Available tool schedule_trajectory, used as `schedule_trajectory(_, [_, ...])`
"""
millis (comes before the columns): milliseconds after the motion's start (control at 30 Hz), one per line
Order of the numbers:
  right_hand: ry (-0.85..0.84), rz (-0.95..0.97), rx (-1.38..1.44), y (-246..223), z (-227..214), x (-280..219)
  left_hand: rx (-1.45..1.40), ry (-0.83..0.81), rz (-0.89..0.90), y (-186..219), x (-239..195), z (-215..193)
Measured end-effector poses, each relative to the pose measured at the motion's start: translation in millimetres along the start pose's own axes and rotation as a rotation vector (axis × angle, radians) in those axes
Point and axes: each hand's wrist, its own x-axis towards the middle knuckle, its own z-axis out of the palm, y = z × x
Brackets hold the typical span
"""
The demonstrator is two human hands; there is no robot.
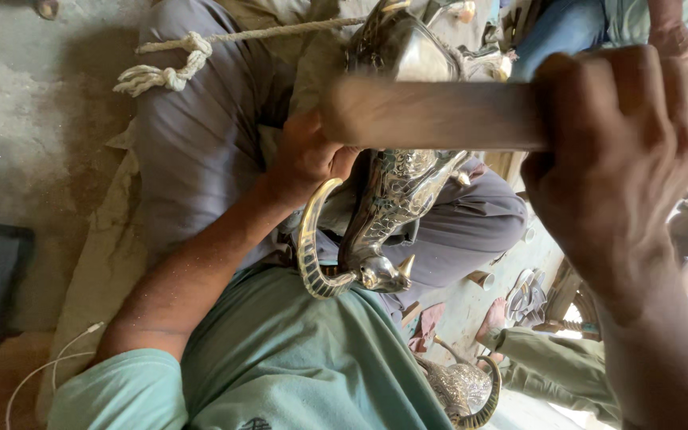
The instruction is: The person sits on the floor and uses a wooden mallet to repeatedly strike a metal chisel placed on a silver-colored animal figurine. The figurine is secured with a rope and rests on a cushion. The person adjusts the chisel and continues hammering to shape or texture the metal surface.
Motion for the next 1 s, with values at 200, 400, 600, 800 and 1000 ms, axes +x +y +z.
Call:
schedule_trajectory(200, [-0.008, -0.042, -0.05, 6, 2, 0, -0.052, 0.098, -0.097, 5, -9, 8])
schedule_trajectory(400, [-0.104, -0.086, -0.118, -14, -4, 28, 0.038, 0.191, -0.112, 8, -9, 12])
schedule_trajectory(600, [-0.253, -0.078, -0.067, -34, -57, 41, -0.125, 0.204, -0.382, 20, -14, 17])
schedule_trajectory(800, [-0.287, 0.093, 0.279, -23, -53, 41, -0.133, 0.187, -0.356, 26, -9, 20])
schedule_trajectory(1000, [-0.286, -0.003, 0.241, -28, -57, 50, 0.041, 0.178, -0.278, 22, -17, 23])
